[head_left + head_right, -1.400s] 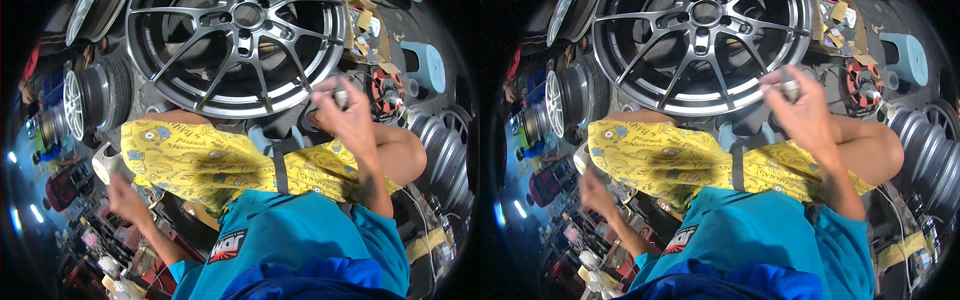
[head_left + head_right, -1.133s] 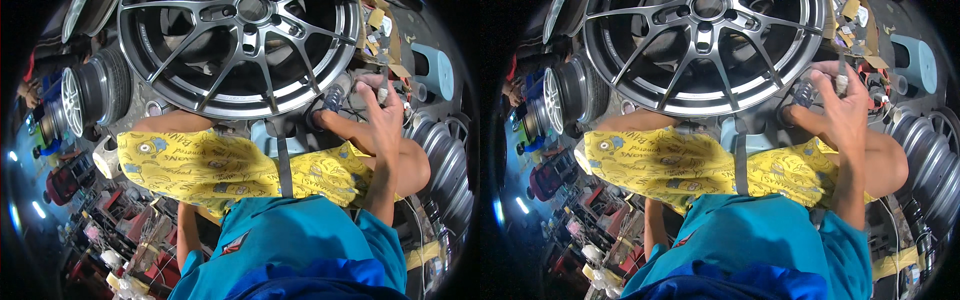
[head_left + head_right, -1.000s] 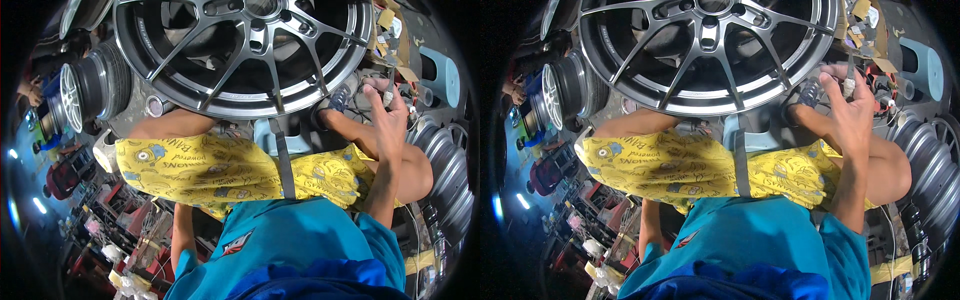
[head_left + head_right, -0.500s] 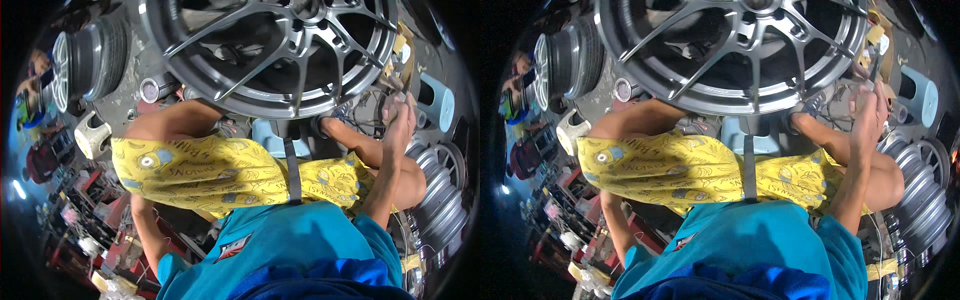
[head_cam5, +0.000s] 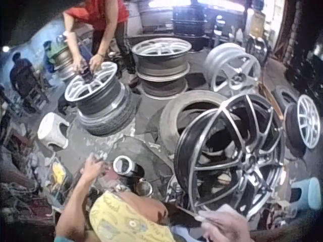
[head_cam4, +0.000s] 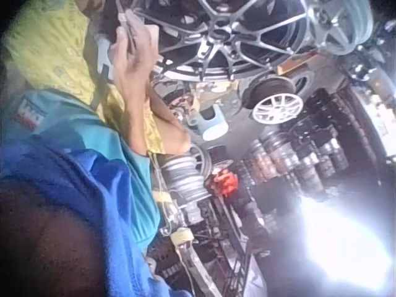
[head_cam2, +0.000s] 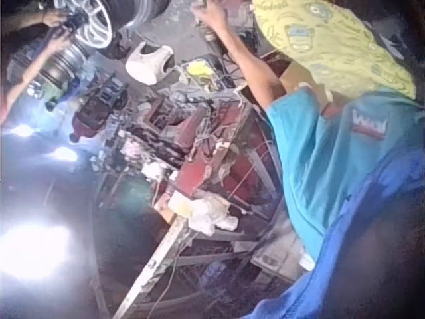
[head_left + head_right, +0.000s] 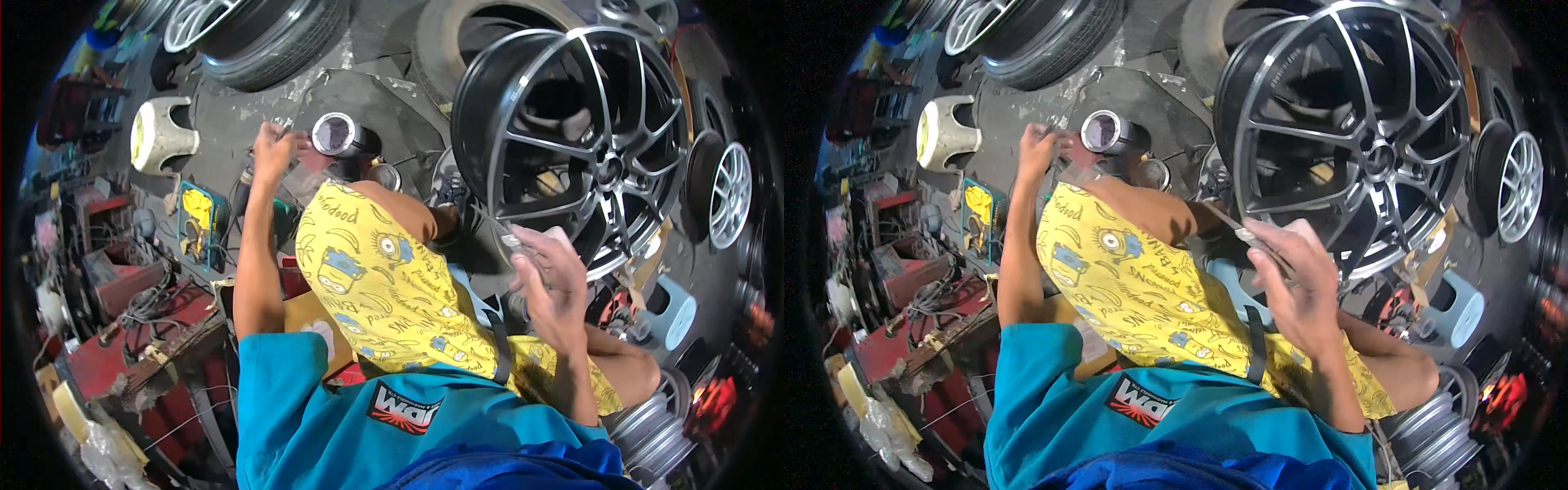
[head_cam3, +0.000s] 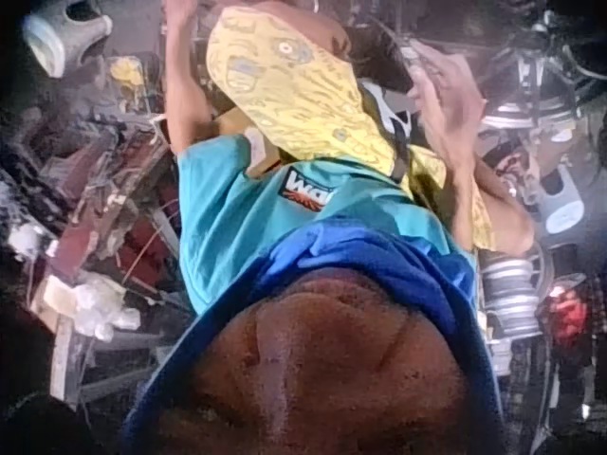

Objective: The person applies a red compound to a scratch on the rim of a car wheel and then sands the area with a piece of sandpaper.

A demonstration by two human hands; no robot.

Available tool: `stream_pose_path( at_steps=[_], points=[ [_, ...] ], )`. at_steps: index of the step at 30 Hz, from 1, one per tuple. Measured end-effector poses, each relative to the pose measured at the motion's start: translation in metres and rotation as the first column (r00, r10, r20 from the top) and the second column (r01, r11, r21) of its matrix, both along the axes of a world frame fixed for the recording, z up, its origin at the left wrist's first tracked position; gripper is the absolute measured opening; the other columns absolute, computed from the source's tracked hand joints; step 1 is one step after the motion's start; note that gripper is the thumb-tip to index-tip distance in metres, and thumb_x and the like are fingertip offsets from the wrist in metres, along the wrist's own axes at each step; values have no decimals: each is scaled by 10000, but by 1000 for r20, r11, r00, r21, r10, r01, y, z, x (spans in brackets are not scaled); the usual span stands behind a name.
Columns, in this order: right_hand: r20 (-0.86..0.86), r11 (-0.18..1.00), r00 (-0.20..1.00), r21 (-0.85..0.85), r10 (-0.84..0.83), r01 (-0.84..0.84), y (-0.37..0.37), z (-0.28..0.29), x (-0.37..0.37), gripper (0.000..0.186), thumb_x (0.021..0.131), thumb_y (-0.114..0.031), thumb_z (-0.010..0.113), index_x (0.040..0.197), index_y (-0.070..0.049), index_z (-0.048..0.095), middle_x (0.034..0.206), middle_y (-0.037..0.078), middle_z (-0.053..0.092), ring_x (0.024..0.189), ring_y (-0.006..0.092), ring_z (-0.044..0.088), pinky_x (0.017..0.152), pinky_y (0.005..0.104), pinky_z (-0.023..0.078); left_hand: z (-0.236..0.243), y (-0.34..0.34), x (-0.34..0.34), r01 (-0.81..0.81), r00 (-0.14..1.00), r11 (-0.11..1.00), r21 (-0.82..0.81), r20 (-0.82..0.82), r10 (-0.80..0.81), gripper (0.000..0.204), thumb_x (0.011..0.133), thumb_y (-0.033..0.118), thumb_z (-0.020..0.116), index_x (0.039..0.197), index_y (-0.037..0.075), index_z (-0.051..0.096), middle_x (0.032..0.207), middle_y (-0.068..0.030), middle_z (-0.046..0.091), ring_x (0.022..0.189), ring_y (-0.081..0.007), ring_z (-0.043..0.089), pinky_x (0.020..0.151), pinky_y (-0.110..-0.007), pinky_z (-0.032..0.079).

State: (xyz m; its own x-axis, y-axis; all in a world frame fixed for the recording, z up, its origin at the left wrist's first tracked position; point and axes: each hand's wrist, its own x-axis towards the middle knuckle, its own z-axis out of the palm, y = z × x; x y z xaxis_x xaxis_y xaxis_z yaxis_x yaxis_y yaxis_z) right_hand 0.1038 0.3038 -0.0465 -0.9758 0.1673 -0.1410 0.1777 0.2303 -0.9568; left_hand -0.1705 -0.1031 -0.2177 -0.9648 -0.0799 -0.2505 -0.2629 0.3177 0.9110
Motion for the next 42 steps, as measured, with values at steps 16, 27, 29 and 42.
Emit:
stream_pose_path(
  at_steps=[16,27,29,42],
  points=[
    [120,992,993,120,15,-30,-62,-53,-73,153,983,-65,749,1103,9,689,837,125,746,713,211,724,649,315,541,-98,34,-62,376,926,582,-721,281,-250,388,825,292,847,1004,-50,807,1081,-284,775,1085,-418,758,984,-477,602],
    [-75,972,970,33,-230,233,-93,-180,-129,157,1004,-91,707,1081,40,668,851,202,740,788,299,771,717,405,591,-61,141,-39,466,864,606,-644,186,-467,447,846,295,883,1077,-72,773,1152,-349,731,1146,-496,708,973,-527,581],
    [-108,967,976,152,-188,203,-92,-205,-139,156,1031,-113,707,1103,22,677,802,108,765,749,145,752,678,317,595,-69,143,-35,452,848,589,-670,117,-517,452,870,313,881,1084,-69,767,962,-296,767,947,-418,773,867,-491,609],
    [-170,906,965,345,-198,246,-119,-286,-191,207,980,-163,710,1098,-12,789,1018,251,764,964,439,733,844,507,564,-77,121,-39,575,812,688,-443,209,-545,516,926,334,853,1104,-135,732,676,-223,727,617,-266,764,664,-417,596]
  ],
)
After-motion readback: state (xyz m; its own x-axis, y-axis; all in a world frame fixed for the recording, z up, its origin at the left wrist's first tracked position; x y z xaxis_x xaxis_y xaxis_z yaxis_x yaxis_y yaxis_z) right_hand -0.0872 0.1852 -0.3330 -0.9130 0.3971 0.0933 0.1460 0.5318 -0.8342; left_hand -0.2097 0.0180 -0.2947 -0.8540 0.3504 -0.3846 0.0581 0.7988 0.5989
